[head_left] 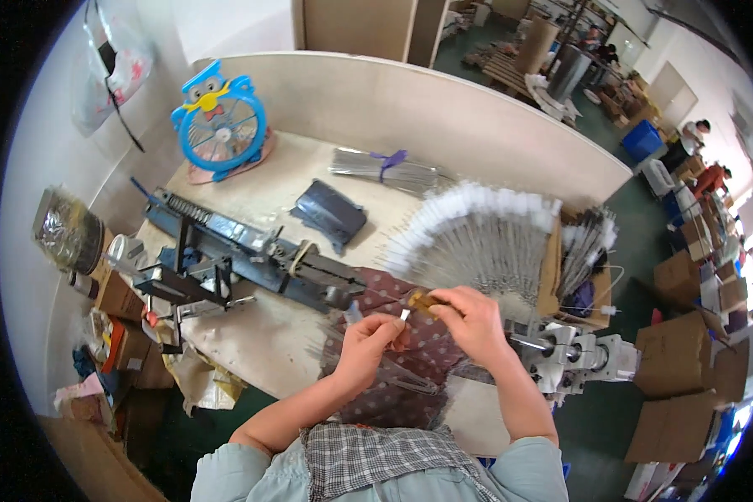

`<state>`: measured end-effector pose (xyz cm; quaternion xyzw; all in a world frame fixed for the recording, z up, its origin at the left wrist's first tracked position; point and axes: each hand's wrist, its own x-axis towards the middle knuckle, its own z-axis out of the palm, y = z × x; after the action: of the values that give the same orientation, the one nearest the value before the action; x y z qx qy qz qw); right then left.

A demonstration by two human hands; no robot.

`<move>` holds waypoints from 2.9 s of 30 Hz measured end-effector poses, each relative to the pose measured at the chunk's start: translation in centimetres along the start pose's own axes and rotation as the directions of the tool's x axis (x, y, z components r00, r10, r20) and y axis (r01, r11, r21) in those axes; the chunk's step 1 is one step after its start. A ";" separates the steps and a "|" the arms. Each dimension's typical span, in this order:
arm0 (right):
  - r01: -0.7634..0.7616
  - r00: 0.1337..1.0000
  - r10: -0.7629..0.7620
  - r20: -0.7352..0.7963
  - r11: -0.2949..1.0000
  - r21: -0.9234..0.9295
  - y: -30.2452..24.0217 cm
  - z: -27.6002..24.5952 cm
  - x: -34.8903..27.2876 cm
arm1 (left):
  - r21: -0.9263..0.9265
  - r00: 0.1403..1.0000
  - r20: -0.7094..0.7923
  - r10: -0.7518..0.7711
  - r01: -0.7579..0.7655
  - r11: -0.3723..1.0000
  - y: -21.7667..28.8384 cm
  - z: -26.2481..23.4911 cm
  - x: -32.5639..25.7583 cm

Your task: Assembling industrial brushes by inserting brush heads into tubes using a workbench fixture.

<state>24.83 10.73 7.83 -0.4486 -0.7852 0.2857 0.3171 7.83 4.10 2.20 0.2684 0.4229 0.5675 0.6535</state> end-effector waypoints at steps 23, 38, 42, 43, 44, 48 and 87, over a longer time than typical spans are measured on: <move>0.250 0.943 -0.313 -0.114 0.891 -0.380 -0.8 1.5 2.7 | -0.102 0.969 -0.248 -0.016 -0.009 0.995 0.8 0.9 1.2; 0.007 0.994 0.002 0.111 0.996 -0.084 -1.1 3.5 3.1 | -0.206 0.991 -0.083 -0.108 0.089 0.975 1.8 -0.2 1.3; 0.216 0.968 -0.245 -0.049 0.920 -0.327 -1.9 4.3 2.0 | -0.300 0.977 -0.198 -0.075 0.012 0.954 0.7 0.5 1.5; 0.213 0.968 -0.244 -0.060 0.924 -0.318 -2.2 4.7 1.8 | -0.287 0.977 -0.200 -0.072 0.012 0.958 0.6 0.6 1.3; 0.207 0.965 -0.249 -0.077 0.913 -0.351 -2.6 5.2 1.6 | -0.321 0.982 -0.186 -0.023 -0.039 0.946 0.4 0.5 1.1; 0.233 0.940 -0.312 -0.137 0.883 -0.408 -2.3 5.3 1.4 | -0.359 0.983 -0.184 0.017 -0.083 0.930 0.3 0.8 1.1; 0.314 0.924 -0.375 -0.081 0.860 -0.401 -1.8 3.3 0.3 | -0.397 0.972 -0.234 -0.001 -0.094 0.913 0.1 1.5 1.3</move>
<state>21.29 9.64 7.17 -0.3745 -0.8658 0.0302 0.3304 9.07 5.57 2.71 0.0702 0.3620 0.6853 0.6280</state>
